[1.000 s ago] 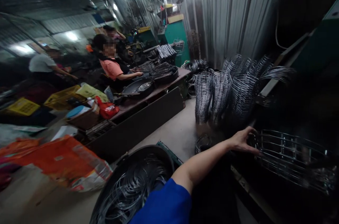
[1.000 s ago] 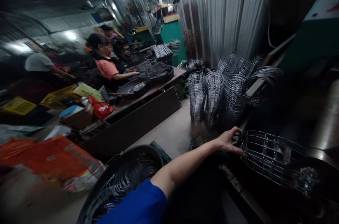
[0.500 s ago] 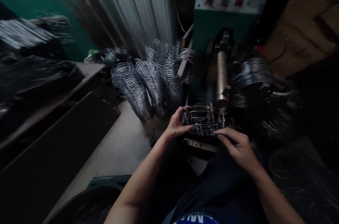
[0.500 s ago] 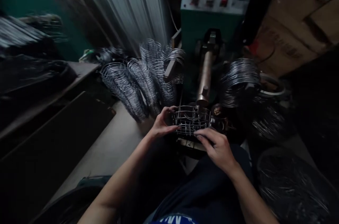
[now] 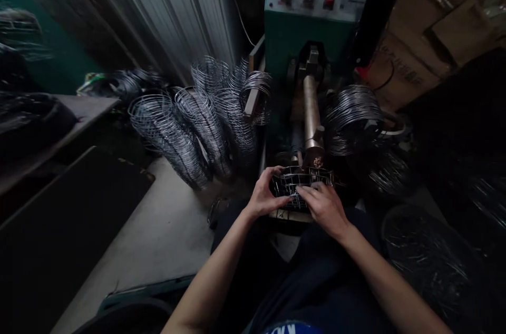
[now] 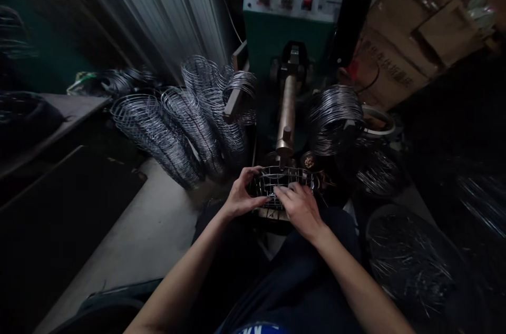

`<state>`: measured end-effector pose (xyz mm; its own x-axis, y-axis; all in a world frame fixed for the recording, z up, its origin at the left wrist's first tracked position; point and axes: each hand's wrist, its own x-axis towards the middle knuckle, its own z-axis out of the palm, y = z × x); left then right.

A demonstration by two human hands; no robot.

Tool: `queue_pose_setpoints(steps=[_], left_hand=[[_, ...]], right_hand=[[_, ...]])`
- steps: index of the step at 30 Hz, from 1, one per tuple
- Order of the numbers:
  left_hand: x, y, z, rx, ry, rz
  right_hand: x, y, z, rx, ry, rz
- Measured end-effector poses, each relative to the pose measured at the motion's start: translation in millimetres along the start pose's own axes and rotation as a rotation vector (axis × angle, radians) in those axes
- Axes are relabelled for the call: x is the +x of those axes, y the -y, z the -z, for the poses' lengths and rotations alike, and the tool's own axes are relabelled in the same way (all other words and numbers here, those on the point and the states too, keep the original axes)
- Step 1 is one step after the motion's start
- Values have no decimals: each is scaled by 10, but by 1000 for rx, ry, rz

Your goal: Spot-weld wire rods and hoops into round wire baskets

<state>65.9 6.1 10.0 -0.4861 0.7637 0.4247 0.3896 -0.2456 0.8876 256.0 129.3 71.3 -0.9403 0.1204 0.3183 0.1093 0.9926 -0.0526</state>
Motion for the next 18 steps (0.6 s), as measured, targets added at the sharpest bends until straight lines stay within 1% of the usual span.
queue_pose_setpoints(steps=[2,4,7,9,18], left_hand=[[13,-5,-58,-3,5,20],[24,-8,-98,-12,7,31],[42,-9,-132,-22,6,37],[53,-9,-144,-24,3,43],[50,-46,-126,-88,-36,64]], right_hand=[[-62,-43,21,-9,-4,2],[-96,-72,54,21,-37,-13],[-95,-100,84,83,-102,-27],[-72,-114,87,96,-122,-26],[2,-127,65,112,-111,-1]])
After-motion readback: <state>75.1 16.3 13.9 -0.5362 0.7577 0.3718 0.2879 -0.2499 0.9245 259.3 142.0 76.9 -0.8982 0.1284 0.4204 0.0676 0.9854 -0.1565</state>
